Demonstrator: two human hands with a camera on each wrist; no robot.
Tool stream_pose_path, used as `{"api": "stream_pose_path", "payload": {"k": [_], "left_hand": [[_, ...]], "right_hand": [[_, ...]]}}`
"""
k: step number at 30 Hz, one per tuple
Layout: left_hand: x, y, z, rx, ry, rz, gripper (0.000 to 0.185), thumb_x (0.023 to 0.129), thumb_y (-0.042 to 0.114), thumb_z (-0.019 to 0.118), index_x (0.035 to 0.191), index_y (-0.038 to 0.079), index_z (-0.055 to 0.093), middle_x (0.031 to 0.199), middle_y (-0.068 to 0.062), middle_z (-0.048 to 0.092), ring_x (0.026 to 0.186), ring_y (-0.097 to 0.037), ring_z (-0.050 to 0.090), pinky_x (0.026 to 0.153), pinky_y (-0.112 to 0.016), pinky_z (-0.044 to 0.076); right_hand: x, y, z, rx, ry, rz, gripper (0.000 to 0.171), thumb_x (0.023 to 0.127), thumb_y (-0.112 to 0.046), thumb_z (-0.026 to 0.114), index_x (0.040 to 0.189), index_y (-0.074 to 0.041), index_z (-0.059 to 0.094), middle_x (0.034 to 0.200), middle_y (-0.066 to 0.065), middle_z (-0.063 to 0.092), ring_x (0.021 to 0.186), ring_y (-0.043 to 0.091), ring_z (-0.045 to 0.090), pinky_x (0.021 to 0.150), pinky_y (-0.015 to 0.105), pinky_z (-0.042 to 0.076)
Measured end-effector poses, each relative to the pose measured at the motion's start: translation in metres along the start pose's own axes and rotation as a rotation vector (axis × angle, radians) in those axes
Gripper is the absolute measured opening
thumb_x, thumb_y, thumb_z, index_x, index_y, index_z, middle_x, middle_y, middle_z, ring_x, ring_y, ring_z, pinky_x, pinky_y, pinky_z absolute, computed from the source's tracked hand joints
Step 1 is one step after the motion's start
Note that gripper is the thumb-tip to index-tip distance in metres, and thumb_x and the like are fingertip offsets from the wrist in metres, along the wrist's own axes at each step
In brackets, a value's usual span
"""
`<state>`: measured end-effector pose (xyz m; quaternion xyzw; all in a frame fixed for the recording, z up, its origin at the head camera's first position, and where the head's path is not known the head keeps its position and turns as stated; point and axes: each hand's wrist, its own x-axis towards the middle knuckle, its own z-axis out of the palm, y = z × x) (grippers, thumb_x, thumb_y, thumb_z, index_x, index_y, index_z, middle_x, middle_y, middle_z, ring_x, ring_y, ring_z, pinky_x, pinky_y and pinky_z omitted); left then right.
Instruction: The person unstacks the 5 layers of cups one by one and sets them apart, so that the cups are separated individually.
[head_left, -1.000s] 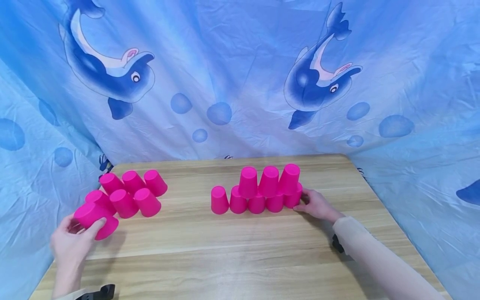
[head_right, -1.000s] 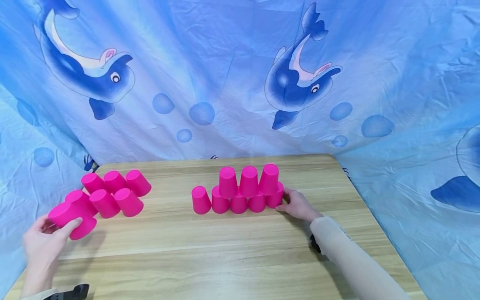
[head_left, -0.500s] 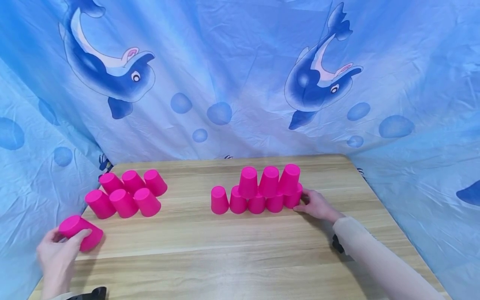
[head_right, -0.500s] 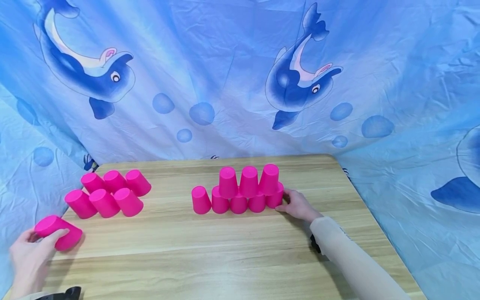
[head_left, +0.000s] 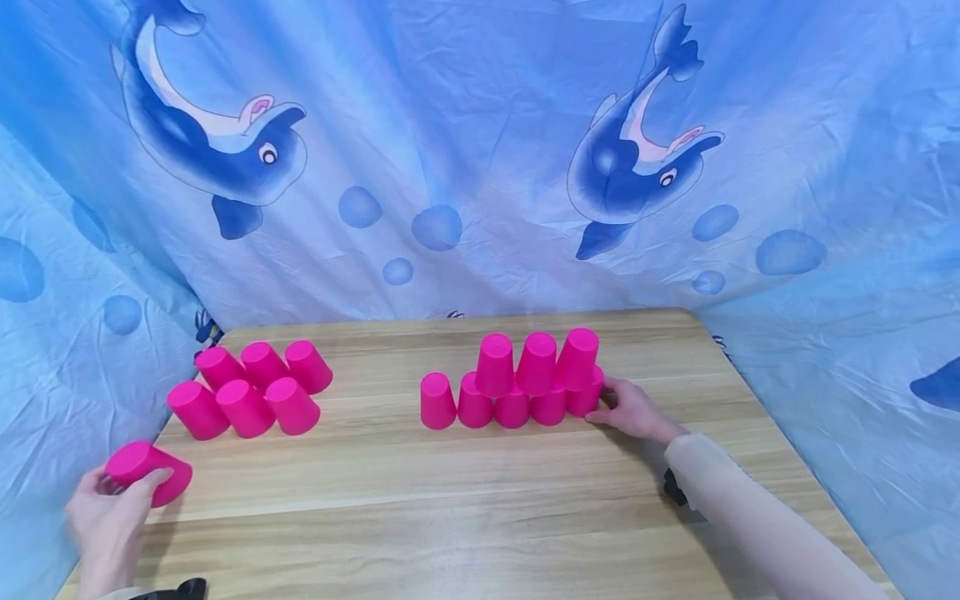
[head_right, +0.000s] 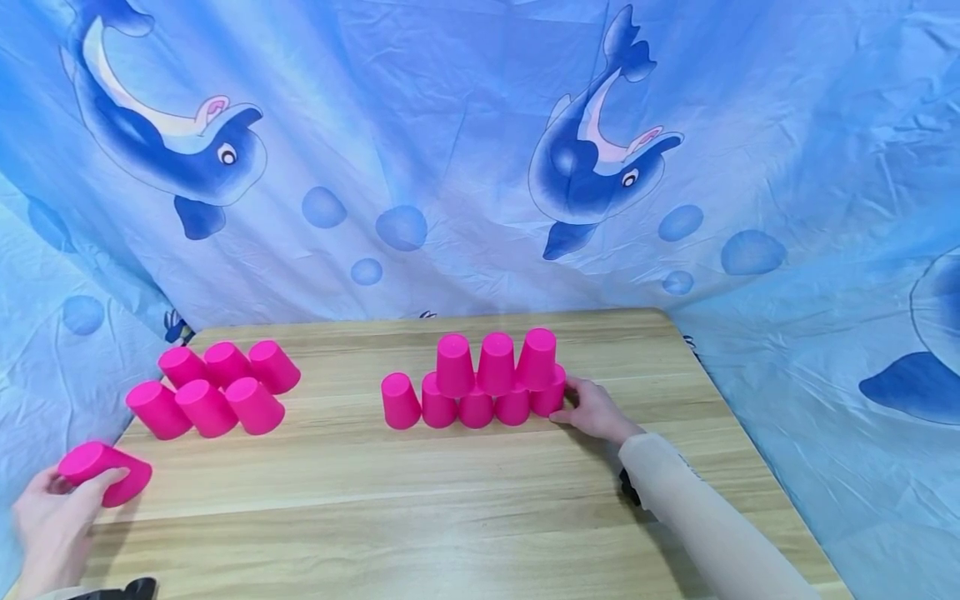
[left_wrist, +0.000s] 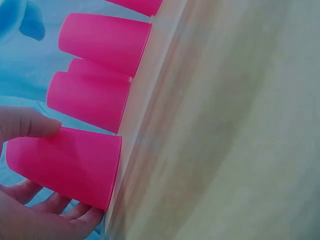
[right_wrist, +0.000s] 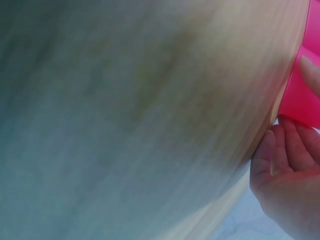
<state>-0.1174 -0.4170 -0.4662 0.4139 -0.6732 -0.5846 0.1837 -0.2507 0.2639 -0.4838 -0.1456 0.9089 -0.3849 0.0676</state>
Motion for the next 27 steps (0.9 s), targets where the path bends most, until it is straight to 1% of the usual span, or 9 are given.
{"api": "stream_pose_path", "payload": {"k": [2,4,6,9,12,13,16,19,27], "left_hand": [[0.002,-0.001,-0.001,-0.006,-0.003,-0.003,0.066,0.069,0.021,0.087,0.121,0.032,0.048,0.094,0.018,0.05,0.087,0.002,0.046,0.066,-0.005,0.038],[0.004,-0.001,-0.001,0.003,-0.015,0.002,0.071,0.069,0.021,0.087,0.127,0.031,0.047,0.096,0.018,0.05,0.092,0.0,0.047,0.068,-0.005,0.037],[0.006,-0.001,-0.001,0.028,-0.031,0.013,0.074,0.07,0.021,0.086,0.131,0.028,0.046,0.095,0.019,0.05,0.093,0.0,0.048,0.067,-0.005,0.038],[0.008,-0.001,-0.002,0.077,-0.056,0.039,0.065,0.071,0.021,0.085,0.125,0.027,0.049,0.085,0.022,0.052,0.085,0.001,0.05,0.063,-0.008,0.039],[0.009,-0.002,-0.003,0.119,-0.07,0.065,0.051,0.072,0.02,0.084,0.111,0.028,0.053,0.072,0.025,0.051,0.071,0.004,0.049,0.059,-0.011,0.04],[0.01,-0.001,-0.003,0.152,-0.071,0.077,0.05,0.073,0.021,0.084,0.113,0.025,0.054,0.072,0.025,0.05,0.07,0.003,0.048,0.059,-0.012,0.04],[0.01,0.001,-0.002,0.228,-0.081,0.098,0.059,0.076,0.025,0.081,0.125,0.014,0.052,0.074,0.025,0.048,0.072,0.0,0.048,0.059,-0.014,0.04],[0.011,0.003,0.0,0.3,-0.088,0.118,0.075,0.078,0.03,0.079,0.137,0.003,0.043,0.077,0.025,0.046,0.074,-0.002,0.047,0.059,-0.016,0.04],[0.013,0.001,0.001,0.35,-0.101,0.149,0.076,0.077,0.031,0.079,0.135,-0.001,0.043,0.075,0.024,0.046,0.071,-0.002,0.047,0.058,-0.018,0.04]], "right_hand": [[0.0,-0.001,0.0,0.002,0.0,0.009,0.063,0.079,-0.02,0.08,0.132,0.0,0.052,0.129,0.019,0.055,0.117,0.04,0.052,0.094,0.051,0.044],[0.0,-0.001,0.0,0.001,-0.001,0.014,0.064,0.079,-0.02,0.08,0.132,0.0,0.052,0.129,0.019,0.055,0.117,0.04,0.051,0.094,0.051,0.043],[0.0,0.0,0.0,0.003,0.0,0.019,0.064,0.079,-0.021,0.08,0.132,0.0,0.052,0.129,0.019,0.055,0.118,0.04,0.051,0.094,0.051,0.043],[0.0,0.0,0.0,0.006,0.0,0.02,0.063,0.079,-0.02,0.08,0.132,0.0,0.052,0.129,0.02,0.055,0.117,0.041,0.051,0.094,0.051,0.043],[0.0,0.0,0.0,0.009,-0.002,0.018,0.063,0.079,-0.02,0.08,0.131,0.001,0.052,0.129,0.02,0.055,0.117,0.041,0.051,0.094,0.051,0.044],[0.0,0.0,0.0,0.01,-0.003,0.019,0.063,0.079,-0.019,0.08,0.132,0.001,0.052,0.129,0.02,0.055,0.117,0.041,0.051,0.094,0.051,0.044],[0.0,-0.001,0.0,0.012,-0.003,0.032,0.063,0.079,-0.019,0.08,0.132,0.0,0.052,0.129,0.02,0.055,0.118,0.041,0.051,0.094,0.051,0.043],[0.001,-0.001,0.0,0.01,-0.005,0.042,0.064,0.079,-0.02,0.08,0.132,0.0,0.051,0.129,0.02,0.054,0.118,0.041,0.051,0.094,0.051,0.043],[0.001,0.001,0.001,0.015,-0.001,0.038,0.064,0.078,-0.02,0.08,0.132,0.0,0.052,0.13,0.02,0.054,0.118,0.041,0.051,0.094,0.05,0.043]]}}
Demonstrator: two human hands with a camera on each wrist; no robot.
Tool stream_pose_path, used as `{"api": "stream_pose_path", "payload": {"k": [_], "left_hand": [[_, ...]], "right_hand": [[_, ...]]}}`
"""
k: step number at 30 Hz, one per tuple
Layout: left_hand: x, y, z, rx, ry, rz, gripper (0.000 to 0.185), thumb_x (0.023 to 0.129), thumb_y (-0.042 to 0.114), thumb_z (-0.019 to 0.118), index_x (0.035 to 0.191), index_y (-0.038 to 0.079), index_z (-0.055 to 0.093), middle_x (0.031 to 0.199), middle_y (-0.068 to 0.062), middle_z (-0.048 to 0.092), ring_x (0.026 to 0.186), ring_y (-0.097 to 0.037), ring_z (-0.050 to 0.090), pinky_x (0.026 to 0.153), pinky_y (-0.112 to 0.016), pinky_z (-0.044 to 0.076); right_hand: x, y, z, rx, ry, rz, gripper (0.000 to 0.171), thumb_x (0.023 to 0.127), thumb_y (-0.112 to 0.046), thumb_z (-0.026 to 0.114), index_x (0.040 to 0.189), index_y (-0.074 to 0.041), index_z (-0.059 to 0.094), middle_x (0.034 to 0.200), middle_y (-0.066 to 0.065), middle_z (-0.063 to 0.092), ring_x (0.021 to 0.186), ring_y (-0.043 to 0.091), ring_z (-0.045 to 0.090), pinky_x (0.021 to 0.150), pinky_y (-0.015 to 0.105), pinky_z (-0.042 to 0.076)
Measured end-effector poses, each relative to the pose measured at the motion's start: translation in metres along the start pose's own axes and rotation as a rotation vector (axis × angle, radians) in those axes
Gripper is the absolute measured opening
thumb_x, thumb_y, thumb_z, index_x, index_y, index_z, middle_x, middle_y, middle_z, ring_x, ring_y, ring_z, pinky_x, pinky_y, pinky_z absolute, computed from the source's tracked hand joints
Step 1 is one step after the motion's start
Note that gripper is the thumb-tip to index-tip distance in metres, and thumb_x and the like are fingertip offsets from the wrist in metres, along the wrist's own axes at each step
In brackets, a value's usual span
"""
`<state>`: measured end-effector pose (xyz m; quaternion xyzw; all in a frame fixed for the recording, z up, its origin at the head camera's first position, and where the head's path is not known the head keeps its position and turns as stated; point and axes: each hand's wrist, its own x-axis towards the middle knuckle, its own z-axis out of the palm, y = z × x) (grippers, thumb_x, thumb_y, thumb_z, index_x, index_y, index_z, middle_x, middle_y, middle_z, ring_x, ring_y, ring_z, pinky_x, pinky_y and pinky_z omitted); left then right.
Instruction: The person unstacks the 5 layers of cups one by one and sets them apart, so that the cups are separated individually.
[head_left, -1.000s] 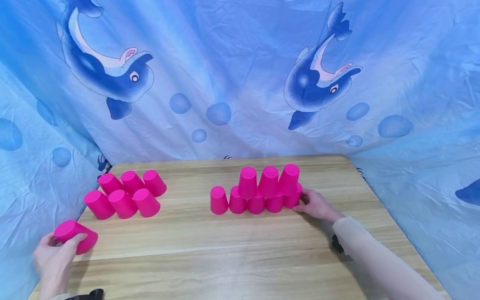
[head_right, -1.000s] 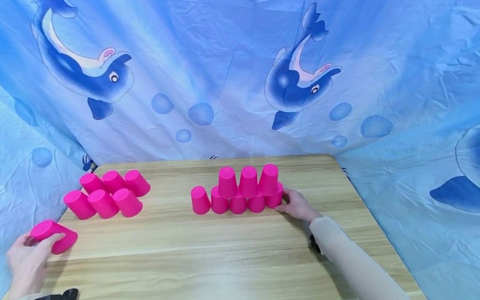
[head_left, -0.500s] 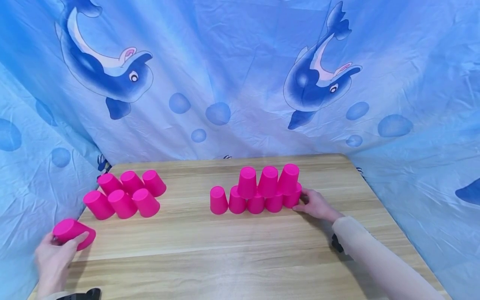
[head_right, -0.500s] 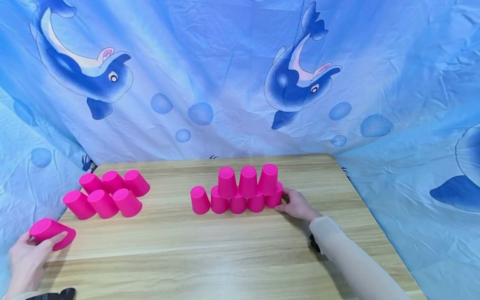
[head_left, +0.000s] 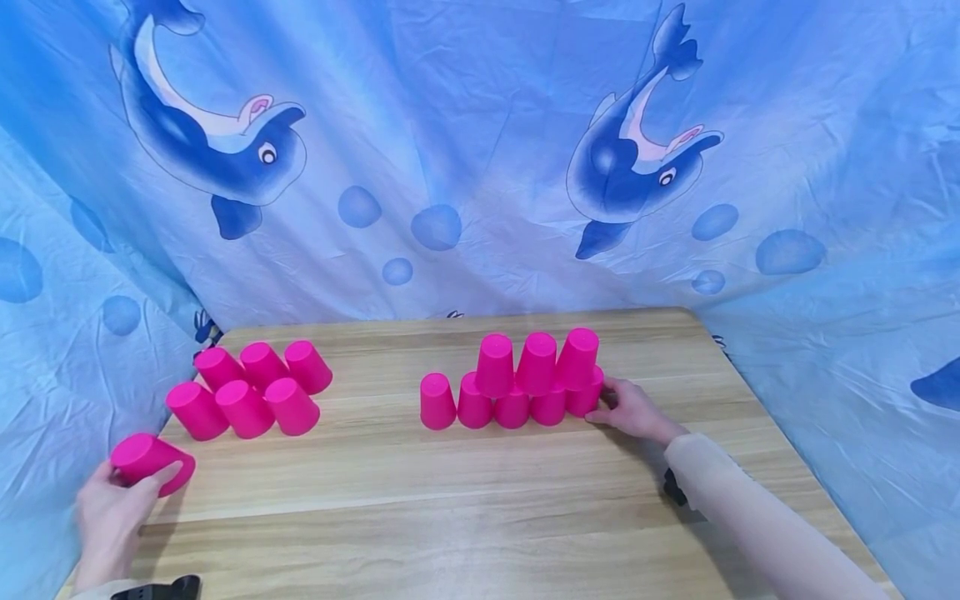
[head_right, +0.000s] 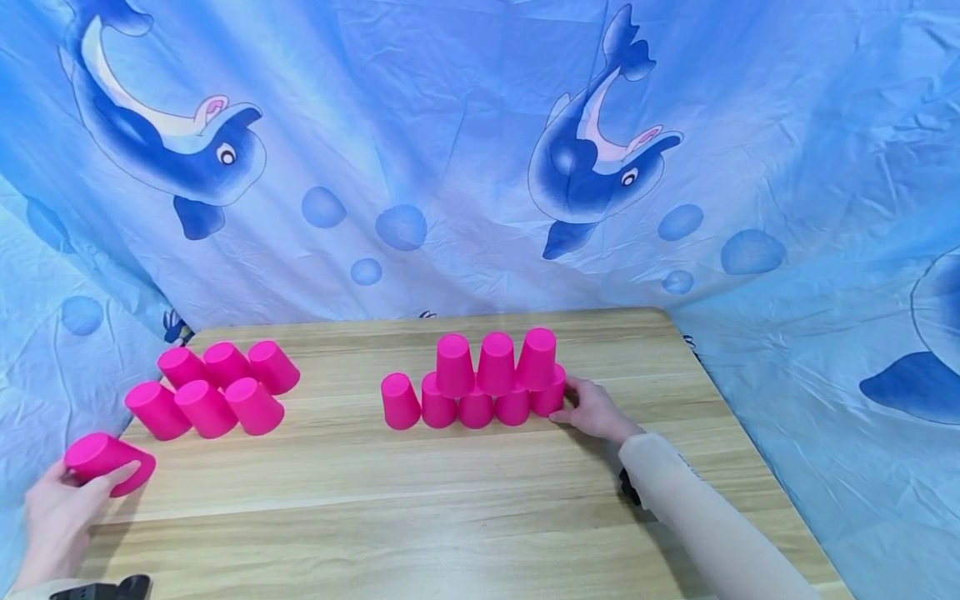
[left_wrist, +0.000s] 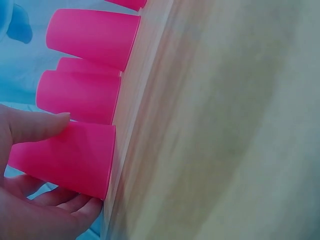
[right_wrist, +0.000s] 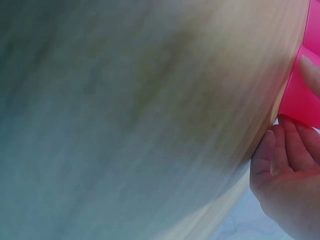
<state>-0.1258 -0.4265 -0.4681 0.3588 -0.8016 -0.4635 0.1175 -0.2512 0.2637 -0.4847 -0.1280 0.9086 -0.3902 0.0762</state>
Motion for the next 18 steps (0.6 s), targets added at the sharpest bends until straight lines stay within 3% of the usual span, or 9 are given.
{"api": "stream_pose_path", "payload": {"k": [6,14,18], "left_hand": [[-0.0004,-0.0004,-0.0015,0.029,-0.025,-0.001,0.079,0.078,0.034,0.079,0.138,-0.002,0.04,0.081,0.017,0.051,0.075,-0.007,0.048,0.059,-0.019,0.04],[-0.0012,-0.0012,-0.003,0.024,-0.04,-0.003,0.081,0.079,0.035,0.078,0.139,-0.002,0.038,0.081,0.02,0.05,0.074,-0.005,0.048,0.059,-0.018,0.041],[0.0012,0.0001,-0.0018,0.026,-0.042,-0.018,0.084,0.079,0.038,0.078,0.141,-0.002,0.036,0.096,-0.002,0.058,0.081,-0.013,0.048,0.058,-0.021,0.041]], "right_hand": [[-0.0015,-0.0003,0.0015,0.004,-0.002,0.01,0.066,0.078,-0.02,0.08,0.133,0.0,0.051,0.131,0.02,0.053,0.119,0.04,0.05,0.095,0.05,0.043],[-0.0001,0.0014,0.0015,-0.004,-0.005,0.008,0.065,0.079,-0.019,0.08,0.133,0.0,0.051,0.131,0.019,0.053,0.12,0.04,0.05,0.095,0.05,0.043],[0.0005,-0.0003,-0.0002,-0.001,-0.001,0.02,0.067,0.078,-0.02,0.081,0.135,-0.001,0.05,0.132,0.018,0.053,0.12,0.039,0.049,0.095,0.05,0.043]]}}
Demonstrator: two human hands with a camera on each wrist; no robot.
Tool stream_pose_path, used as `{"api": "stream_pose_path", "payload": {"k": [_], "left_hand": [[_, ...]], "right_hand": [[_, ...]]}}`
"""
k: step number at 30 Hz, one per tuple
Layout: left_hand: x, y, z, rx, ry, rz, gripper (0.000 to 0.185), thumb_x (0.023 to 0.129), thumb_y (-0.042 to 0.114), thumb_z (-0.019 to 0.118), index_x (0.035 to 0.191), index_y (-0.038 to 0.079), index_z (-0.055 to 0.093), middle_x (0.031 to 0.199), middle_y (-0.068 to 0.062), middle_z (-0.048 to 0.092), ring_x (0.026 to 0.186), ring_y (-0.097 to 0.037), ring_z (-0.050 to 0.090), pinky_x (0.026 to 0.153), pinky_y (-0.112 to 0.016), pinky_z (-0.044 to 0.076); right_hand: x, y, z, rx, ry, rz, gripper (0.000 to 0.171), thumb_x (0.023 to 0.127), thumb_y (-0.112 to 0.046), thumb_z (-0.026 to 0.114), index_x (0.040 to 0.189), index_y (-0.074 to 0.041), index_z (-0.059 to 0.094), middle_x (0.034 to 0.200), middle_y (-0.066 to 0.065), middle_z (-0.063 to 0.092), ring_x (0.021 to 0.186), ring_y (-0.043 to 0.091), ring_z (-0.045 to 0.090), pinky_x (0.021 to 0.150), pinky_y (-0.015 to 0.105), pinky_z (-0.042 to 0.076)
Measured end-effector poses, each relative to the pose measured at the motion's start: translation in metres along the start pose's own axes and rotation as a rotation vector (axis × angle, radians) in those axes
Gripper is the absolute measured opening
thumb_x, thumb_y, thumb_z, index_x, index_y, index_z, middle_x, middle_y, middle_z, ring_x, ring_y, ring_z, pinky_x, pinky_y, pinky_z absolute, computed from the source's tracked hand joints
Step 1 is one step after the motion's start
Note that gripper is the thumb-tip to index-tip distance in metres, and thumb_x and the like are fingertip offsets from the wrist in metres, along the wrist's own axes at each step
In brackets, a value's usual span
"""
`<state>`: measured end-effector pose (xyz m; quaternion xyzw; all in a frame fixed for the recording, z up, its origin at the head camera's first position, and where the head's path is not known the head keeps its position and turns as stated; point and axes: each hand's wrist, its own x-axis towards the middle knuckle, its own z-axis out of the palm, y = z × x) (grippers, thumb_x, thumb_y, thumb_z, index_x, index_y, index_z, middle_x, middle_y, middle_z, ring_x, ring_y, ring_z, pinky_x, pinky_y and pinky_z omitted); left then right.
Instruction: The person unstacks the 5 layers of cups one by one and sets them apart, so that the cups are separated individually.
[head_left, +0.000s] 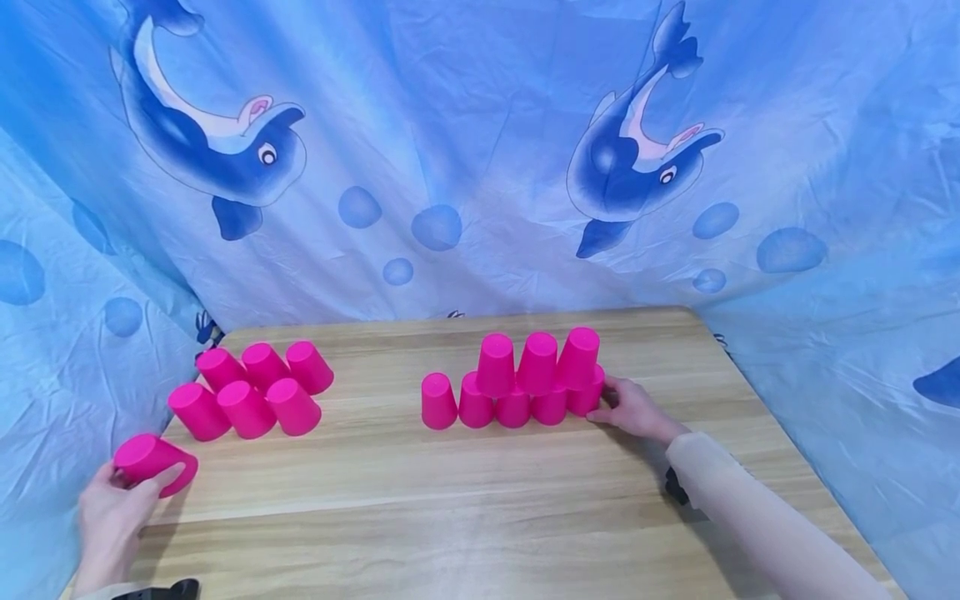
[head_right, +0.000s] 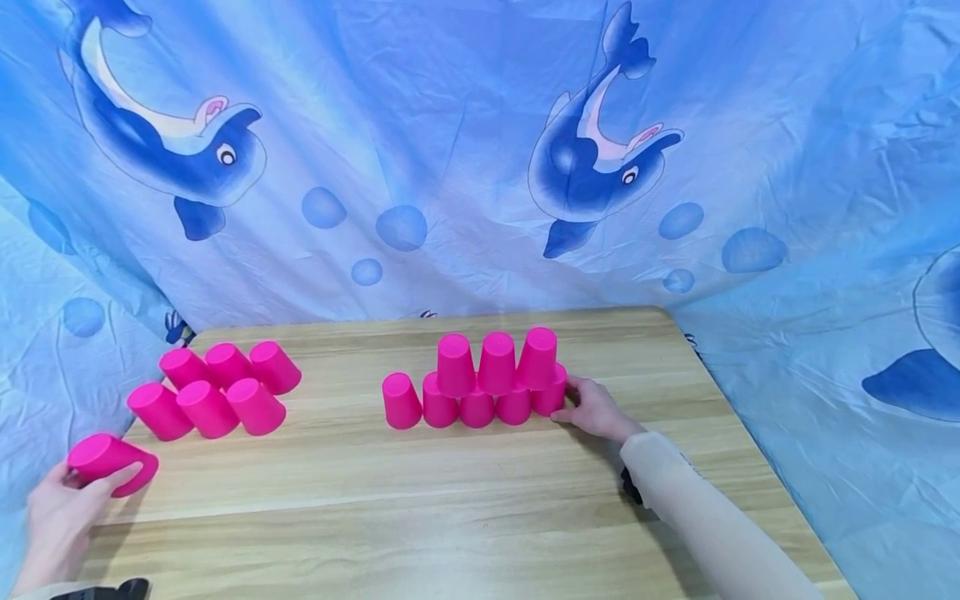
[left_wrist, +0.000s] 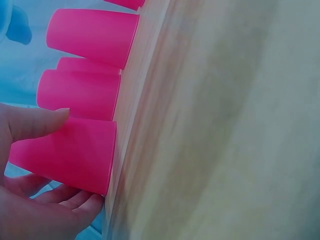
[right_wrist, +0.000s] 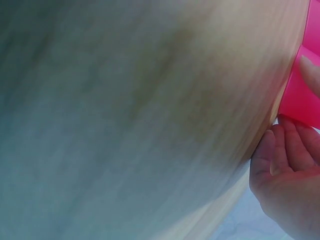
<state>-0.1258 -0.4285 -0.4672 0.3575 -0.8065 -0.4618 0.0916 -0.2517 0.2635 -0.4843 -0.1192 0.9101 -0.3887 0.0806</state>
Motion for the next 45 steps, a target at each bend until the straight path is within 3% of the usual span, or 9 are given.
{"api": "stream_pose_path", "payload": {"k": [6,9,12,18,23,27,33,39,45], "left_hand": [[0.001,0.002,0.001,-0.006,0.0,-0.033,0.096,0.076,0.042,0.078,0.147,0.001,0.028,0.128,-0.023,0.045,0.1,-0.03,0.045,0.058,-0.022,0.04],[-0.003,0.005,0.0,-0.023,0.013,-0.039,0.104,0.076,0.044,0.078,0.151,0.005,0.018,0.141,-0.024,0.037,0.114,-0.034,0.041,0.076,-0.025,0.047],[-0.013,0.011,-0.004,-0.018,0.076,-0.001,0.109,0.075,0.043,0.079,0.153,0.01,0.012,0.148,-0.022,0.031,0.126,-0.036,0.036,0.099,-0.036,0.039],[-0.046,0.046,-0.005,0.019,0.303,0.234,0.101,0.074,0.038,0.079,0.151,0.01,0.02,0.152,-0.017,0.027,0.137,-0.036,0.025,0.11,-0.052,0.015],[-0.079,0.087,0.017,-0.021,0.395,0.489,0.083,0.073,0.03,0.082,0.143,0.011,0.042,0.14,-0.013,0.047,0.126,-0.034,0.041,0.106,-0.047,0.024],[-0.106,0.121,0.053,-0.05,0.229,0.665,0.072,0.074,0.027,0.083,0.137,0.013,0.052,0.131,-0.009,0.056,0.116,-0.03,0.051,0.094,-0.037,0.038],[-0.14,0.16,0.136,-0.099,-0.103,0.923,0.066,0.073,0.019,0.085,0.129,0.001,0.055,0.125,-0.015,0.058,0.11,-0.033,0.055,0.09,-0.045,0.045],[-0.177,0.185,0.2,-0.067,-0.348,0.905,0.071,0.076,0.031,0.081,0.135,0.007,0.049,0.133,-0.01,0.051,0.118,-0.029,0.049,0.094,-0.051,0.043],[-0.195,0.201,0.239,-0.087,-0.401,0.921,0.075,0.075,0.031,0.082,0.137,0.009,0.047,0.133,-0.007,0.051,0.118,-0.026,0.05,0.091,-0.048,0.046]], "right_hand": [[0.0,-0.001,-0.001,-0.015,-0.005,0.009,0.068,0.079,-0.021,0.08,0.136,-0.002,0.049,0.133,0.018,0.052,0.12,0.039,0.05,0.095,0.05,0.043],[0.0,-0.002,-0.001,-0.018,-0.007,0.01,0.068,0.079,-0.02,0.08,0.136,-0.001,0.049,0.133,0.018,0.052,0.12,0.039,0.05,0.095,0.049,0.043],[0.0,-0.003,-0.001,-0.023,-0.007,0.005,0.068,0.079,-0.02,0.08,0.135,-0.001,0.049,0.132,0.019,0.053,0.12,0.039,0.05,0.095,0.05,0.043],[0.001,-0.003,-0.001,-0.025,-0.003,0.008,0.068,0.078,-0.02,0.081,0.135,-0.001,0.05,0.132,0.018,0.053,0.119,0.039,0.05,0.095,0.05,0.043],[0.001,-0.002,0.0,-0.026,-0.005,0.011,0.069,0.078,-0.02,0.081,0.136,-0.001,0.049,0.132,0.018,0.053,0.12,0.039,0.05,0.095,0.05,0.043],[0.0,-0.002,0.0,-0.019,-0.008,0.015,0.069,0.078,-0.02,0.08,0.136,-0.001,0.048,0.133,0.019,0.052,0.12,0.04,0.049,0.095,0.05,0.043],[-0.001,-0.003,0.0,-0.007,-0.009,0.024,0.069,0.079,-0.02,0.08,0.137,-0.002,0.048,0.134,0.018,0.051,0.121,0.04,0.048,0.096,0.05,0.042],[-0.001,-0.003,0.001,-0.003,-0.003,0.006,0.067,0.079,-0.018,0.08,0.135,-0.001,0.049,0.133,0.019,0.052,0.121,0.04,0.048,0.096,0.051,0.042],[-0.002,-0.003,0.001,-0.006,0.001,0.012,0.067,0.079,-0.018,0.08,0.136,-0.002,0.049,0.133,0.018,0.052,0.121,0.04,0.049,0.096,0.051,0.042]]}}
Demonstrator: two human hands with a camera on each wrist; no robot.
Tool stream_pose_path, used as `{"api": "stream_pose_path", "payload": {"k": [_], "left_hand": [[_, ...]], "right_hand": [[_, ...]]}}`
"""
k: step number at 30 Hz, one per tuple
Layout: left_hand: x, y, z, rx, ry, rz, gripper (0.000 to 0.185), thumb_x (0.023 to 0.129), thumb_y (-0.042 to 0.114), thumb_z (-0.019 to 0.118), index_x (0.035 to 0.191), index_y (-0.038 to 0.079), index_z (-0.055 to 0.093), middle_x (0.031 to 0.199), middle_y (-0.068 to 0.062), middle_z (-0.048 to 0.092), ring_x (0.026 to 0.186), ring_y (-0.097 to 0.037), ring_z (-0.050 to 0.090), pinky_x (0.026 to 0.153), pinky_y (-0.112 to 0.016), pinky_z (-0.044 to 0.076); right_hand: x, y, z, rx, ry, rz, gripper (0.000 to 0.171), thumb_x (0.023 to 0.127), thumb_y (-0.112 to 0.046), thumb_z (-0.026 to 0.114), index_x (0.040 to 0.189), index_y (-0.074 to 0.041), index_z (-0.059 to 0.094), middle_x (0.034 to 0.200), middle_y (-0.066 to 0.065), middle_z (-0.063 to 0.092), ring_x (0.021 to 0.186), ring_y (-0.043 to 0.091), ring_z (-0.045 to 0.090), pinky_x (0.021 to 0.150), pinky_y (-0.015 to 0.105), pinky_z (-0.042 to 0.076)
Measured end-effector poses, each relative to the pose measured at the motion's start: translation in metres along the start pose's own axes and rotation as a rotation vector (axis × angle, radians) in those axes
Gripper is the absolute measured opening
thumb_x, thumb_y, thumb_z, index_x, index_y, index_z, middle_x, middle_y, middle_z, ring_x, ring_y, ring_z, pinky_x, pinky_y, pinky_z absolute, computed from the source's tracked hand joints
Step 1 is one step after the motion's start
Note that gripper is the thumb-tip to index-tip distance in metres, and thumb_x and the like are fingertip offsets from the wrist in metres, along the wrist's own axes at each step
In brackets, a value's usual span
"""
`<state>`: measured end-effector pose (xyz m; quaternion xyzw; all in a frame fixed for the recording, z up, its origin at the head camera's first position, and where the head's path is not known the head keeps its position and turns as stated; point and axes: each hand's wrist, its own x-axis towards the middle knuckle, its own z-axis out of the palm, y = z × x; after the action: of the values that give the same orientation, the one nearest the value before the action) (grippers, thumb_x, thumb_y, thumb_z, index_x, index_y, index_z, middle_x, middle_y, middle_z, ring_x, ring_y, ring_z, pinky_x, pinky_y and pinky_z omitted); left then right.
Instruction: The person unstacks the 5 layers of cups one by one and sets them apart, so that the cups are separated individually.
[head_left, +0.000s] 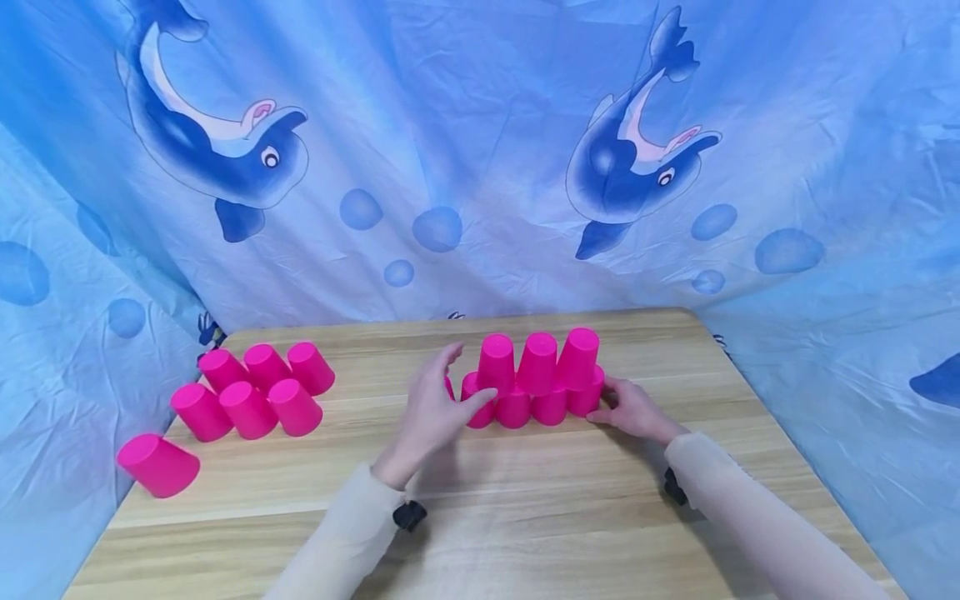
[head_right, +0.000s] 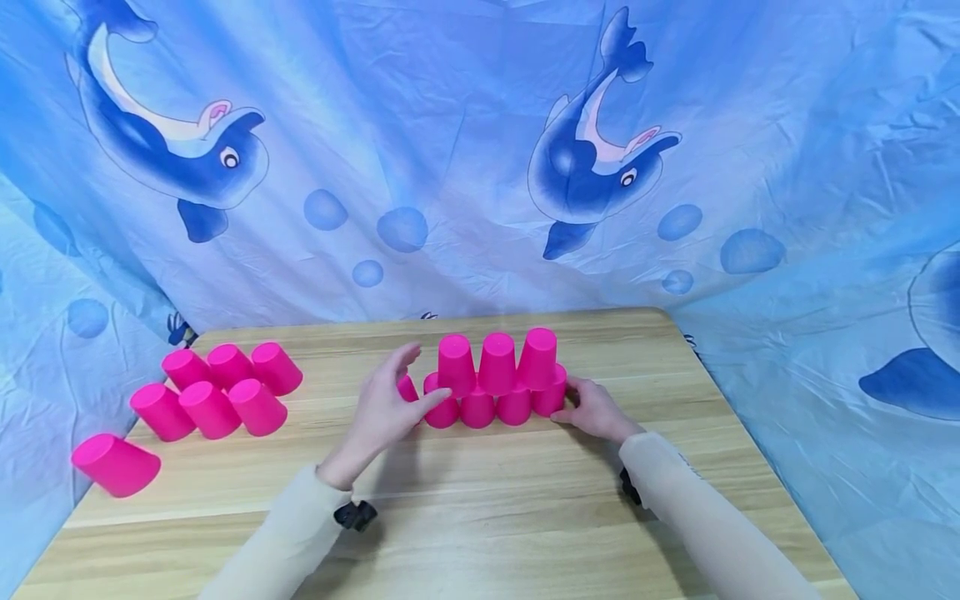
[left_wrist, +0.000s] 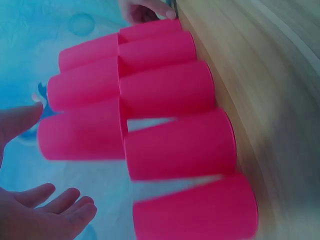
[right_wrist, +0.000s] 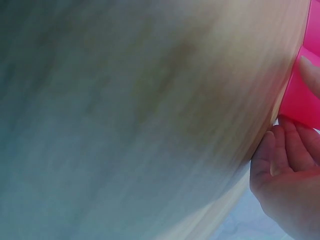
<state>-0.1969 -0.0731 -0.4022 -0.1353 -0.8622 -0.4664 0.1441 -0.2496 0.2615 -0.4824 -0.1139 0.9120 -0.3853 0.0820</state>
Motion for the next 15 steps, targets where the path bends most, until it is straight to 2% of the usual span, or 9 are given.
{"api": "stream_pose_path", "payload": {"k": [5,9,15], "left_hand": [[0.01,0.005,0.02,-0.08,0.001,-0.017,0.077,0.073,0.032,0.083,0.137,0.008,0.048,0.132,-0.007,0.052,0.119,-0.028,0.05,0.092,-0.045,0.047],[0.016,0.004,0.031,-0.11,0.02,-0.014,0.073,0.073,0.031,0.084,0.135,0.013,0.05,0.124,0.001,0.056,0.111,-0.02,0.053,0.088,-0.039,0.049],[0.021,0.002,0.038,-0.115,0.052,-0.002,0.063,0.077,0.022,0.082,0.131,0.013,0.051,0.117,0.0,0.059,0.103,-0.018,0.057,0.083,-0.034,0.052]], "right_hand": [[0.0,0.001,-0.001,0.002,0.001,0.011,0.068,0.079,-0.019,0.08,0.137,-0.004,0.049,0.133,0.016,0.052,0.121,0.039,0.048,0.096,0.05,0.042],[0.0,0.001,-0.001,-0.005,0.003,-0.025,0.065,0.079,-0.017,0.08,0.134,-0.002,0.051,0.131,0.017,0.054,0.119,0.04,0.05,0.095,0.051,0.043],[0.001,0.002,-0.001,-0.004,-0.002,-0.048,0.064,0.079,-0.017,0.079,0.134,0.0,0.051,0.13,0.019,0.054,0.119,0.04,0.05,0.095,0.051,0.043]]}}
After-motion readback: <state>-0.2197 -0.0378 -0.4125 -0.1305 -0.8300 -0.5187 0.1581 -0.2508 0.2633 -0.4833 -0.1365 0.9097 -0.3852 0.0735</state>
